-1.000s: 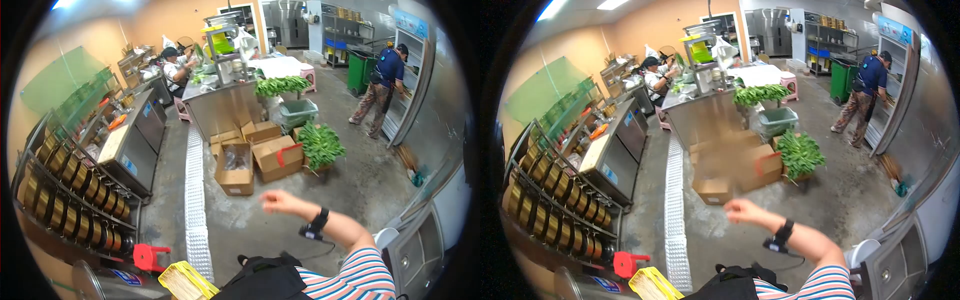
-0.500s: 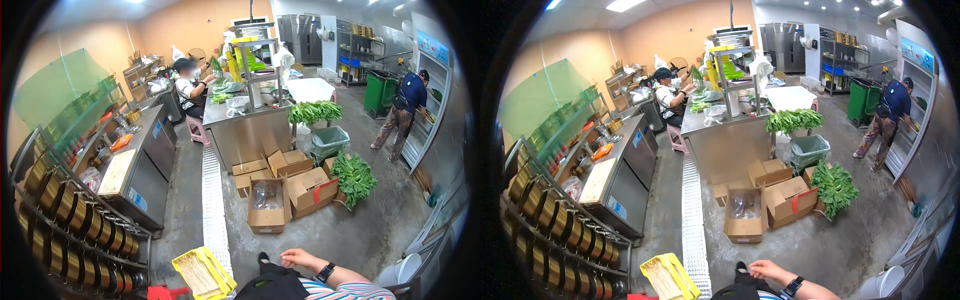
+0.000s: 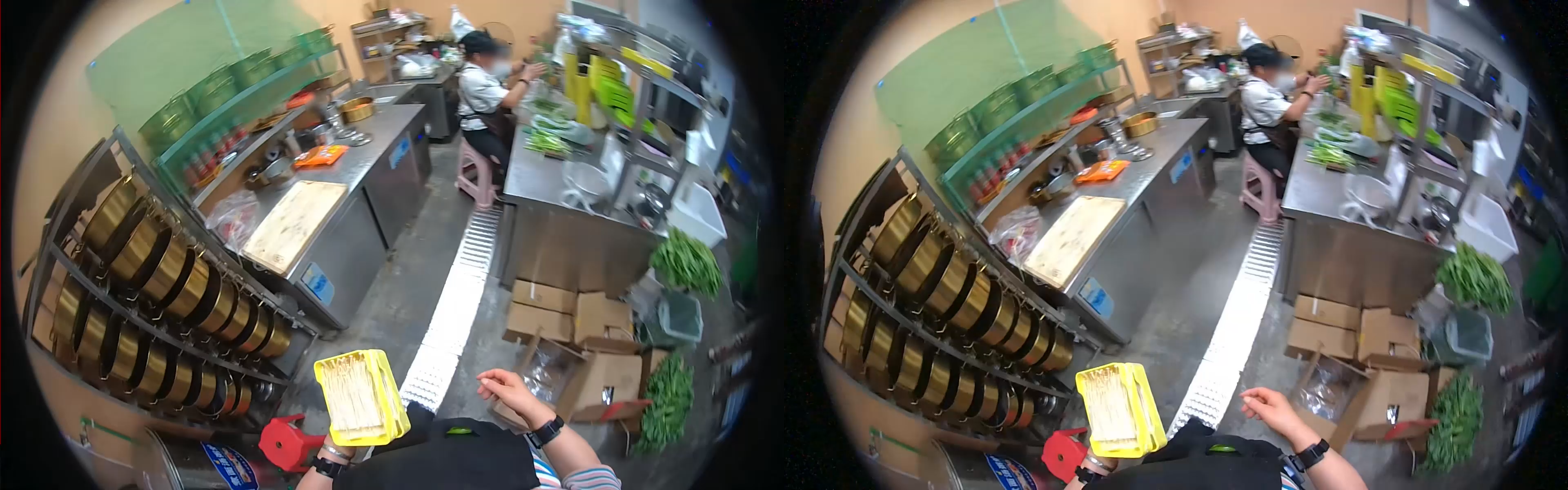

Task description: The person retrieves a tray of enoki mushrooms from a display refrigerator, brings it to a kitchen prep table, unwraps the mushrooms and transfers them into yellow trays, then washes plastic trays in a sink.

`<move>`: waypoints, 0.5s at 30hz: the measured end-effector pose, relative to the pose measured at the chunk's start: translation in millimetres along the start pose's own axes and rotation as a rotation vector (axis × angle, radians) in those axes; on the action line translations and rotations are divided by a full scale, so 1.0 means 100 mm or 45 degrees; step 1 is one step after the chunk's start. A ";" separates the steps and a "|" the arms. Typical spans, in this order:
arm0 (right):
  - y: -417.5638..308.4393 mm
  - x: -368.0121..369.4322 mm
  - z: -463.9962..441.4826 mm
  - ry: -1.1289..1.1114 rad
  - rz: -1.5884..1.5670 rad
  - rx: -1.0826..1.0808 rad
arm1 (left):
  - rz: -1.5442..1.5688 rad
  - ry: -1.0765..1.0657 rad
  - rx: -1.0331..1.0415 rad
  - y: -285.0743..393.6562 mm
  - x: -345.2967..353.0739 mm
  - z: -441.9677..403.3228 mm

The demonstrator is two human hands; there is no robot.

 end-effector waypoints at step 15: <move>-0.75 -0.38 -2.52 0.328 -0.112 0.062 | -0.431 -0.343 -0.178 1.36 1.86 -3.14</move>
Point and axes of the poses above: each hand's wrist, its own z-axis away from the middle knuckle, its own x-axis out of the palm, y = z × x, the point moved 6 cm from there along -z, towards the middle knuckle, and after that the axes turned 8 degrees about y, right-handed, at the moved point
